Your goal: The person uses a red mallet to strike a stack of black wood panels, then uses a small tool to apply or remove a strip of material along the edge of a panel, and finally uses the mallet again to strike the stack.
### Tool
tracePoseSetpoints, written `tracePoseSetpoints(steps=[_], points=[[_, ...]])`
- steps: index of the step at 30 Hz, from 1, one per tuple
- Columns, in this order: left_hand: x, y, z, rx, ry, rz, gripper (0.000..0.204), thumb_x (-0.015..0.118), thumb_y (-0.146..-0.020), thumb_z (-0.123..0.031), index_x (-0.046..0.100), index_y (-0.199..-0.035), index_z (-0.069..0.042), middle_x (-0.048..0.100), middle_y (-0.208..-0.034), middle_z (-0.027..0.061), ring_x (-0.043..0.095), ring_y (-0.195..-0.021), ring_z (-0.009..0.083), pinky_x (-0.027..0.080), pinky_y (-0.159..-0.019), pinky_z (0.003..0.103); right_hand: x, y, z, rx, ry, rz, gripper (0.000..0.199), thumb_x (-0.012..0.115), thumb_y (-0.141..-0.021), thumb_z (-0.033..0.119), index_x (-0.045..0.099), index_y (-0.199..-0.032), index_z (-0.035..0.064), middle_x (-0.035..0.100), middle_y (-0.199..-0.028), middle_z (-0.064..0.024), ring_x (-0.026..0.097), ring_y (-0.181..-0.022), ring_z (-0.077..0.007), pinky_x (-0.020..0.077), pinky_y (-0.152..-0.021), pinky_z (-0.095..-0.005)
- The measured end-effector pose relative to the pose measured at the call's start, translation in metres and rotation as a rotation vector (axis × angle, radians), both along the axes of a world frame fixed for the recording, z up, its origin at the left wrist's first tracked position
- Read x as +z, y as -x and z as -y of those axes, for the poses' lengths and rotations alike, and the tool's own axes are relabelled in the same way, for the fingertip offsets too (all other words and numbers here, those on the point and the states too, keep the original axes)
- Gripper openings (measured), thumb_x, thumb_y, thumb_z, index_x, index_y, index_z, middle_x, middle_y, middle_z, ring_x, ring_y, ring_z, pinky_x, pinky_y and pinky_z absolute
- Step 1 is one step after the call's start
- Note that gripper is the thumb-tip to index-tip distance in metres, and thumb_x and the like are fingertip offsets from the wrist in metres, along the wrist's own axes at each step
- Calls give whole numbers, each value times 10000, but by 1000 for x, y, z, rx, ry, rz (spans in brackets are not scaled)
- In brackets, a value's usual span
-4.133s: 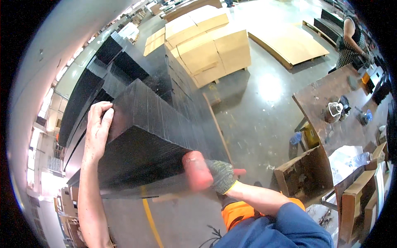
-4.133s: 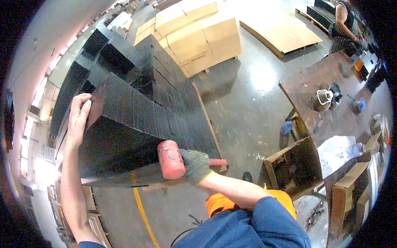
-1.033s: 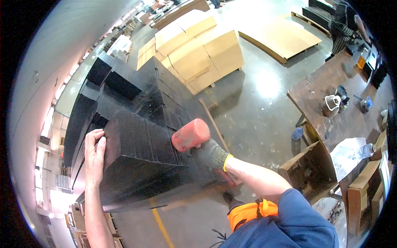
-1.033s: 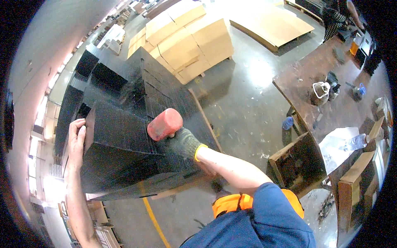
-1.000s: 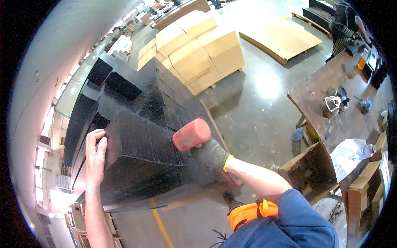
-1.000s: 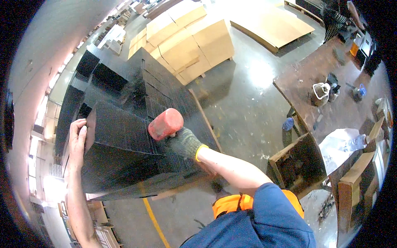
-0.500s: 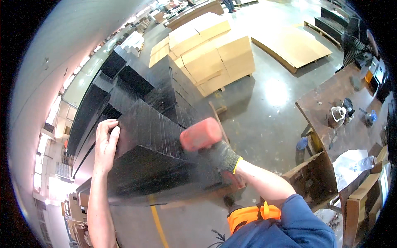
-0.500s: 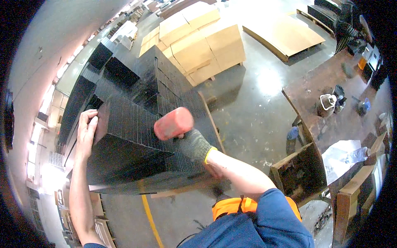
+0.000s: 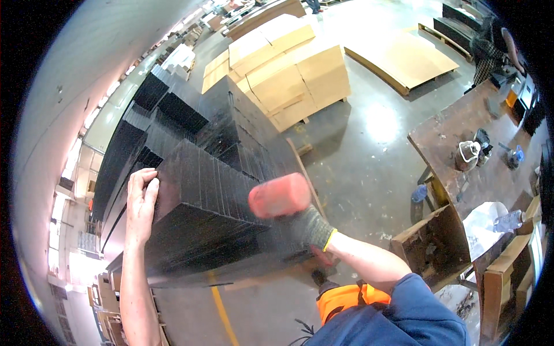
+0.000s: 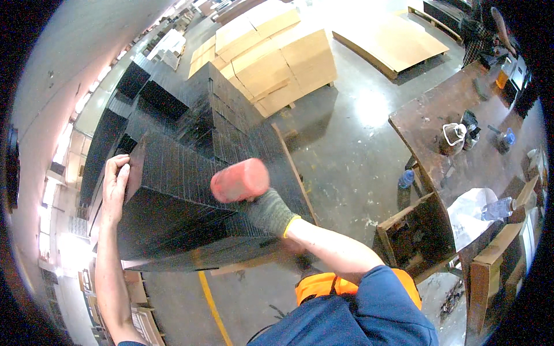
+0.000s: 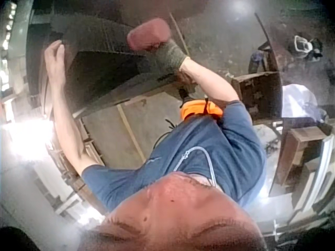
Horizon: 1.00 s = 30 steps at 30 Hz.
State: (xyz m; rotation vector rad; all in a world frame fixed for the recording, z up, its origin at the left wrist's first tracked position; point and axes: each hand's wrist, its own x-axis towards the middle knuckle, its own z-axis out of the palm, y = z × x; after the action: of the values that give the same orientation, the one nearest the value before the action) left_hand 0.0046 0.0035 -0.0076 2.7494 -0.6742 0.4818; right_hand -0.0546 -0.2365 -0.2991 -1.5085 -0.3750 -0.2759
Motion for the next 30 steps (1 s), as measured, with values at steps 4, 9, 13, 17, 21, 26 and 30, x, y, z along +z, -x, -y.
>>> tracePoseSetpoints(steps=[4,9,13,17,21,26,30], points=[[0,-2,0,-5,12,-10,259,523,-989,-207,588,-1129,1,548,-1236,133,507,-1201,260,369,-1054,363,1,2,-2,46,-91,-66,286,663,-896,257,646,-1146,119,701,-1094,-107,646,-1056,-312,512,-916,-380],[1,0,1,0,5,-2,260,525,-988,-208,588,-1128,3,553,-1227,133,508,-1198,260,371,-1051,363,-2,7,2,7,180,-155,306,670,-884,300,656,-1123,109,719,-1053,-110,665,-1023,-324,530,-886,-396],[2,-1,1,-6,7,-6,261,527,-986,-208,585,-1127,4,556,-1223,133,511,-1191,260,370,-1049,361,-2,32,14,-13,217,-97,442,676,-883,388,616,-1192,77,664,-1153,-101,613,-1107,-275,465,-968,-394],[1,1,1,15,11,6,255,531,-983,-201,581,-1126,4,560,-1218,133,516,-1183,264,370,-1049,363,6,76,10,213,50,-66,416,670,-877,371,608,-1169,81,675,-1098,-108,634,-1048,-286,481,-913,-411],[0,0,1,-19,-5,26,258,531,-986,-208,580,-1125,4,562,-1218,138,518,-1181,269,373,-1048,365,12,97,-10,281,194,-27,390,665,-872,354,600,-1146,85,686,-1044,-115,654,-989,-298,498,-858,-428],[0,-1,0,-28,-29,38,262,529,-991,-215,579,-1126,3,563,-1216,142,521,-1180,276,374,-1048,366,20,83,-28,112,505,-71,357,658,-865,333,590,-1117,90,700,-975,-124,680,-915,-312,518,-789,-449],[0,-2,-1,-33,-20,41,259,526,-992,-213,577,-1128,0,563,-1213,140,519,-1183,277,374,-1047,366,30,75,-27,8,579,-94,331,652,-859,316,582,-1093,93,712,-921,-131,700,-856,-323,534,-734,-467]])
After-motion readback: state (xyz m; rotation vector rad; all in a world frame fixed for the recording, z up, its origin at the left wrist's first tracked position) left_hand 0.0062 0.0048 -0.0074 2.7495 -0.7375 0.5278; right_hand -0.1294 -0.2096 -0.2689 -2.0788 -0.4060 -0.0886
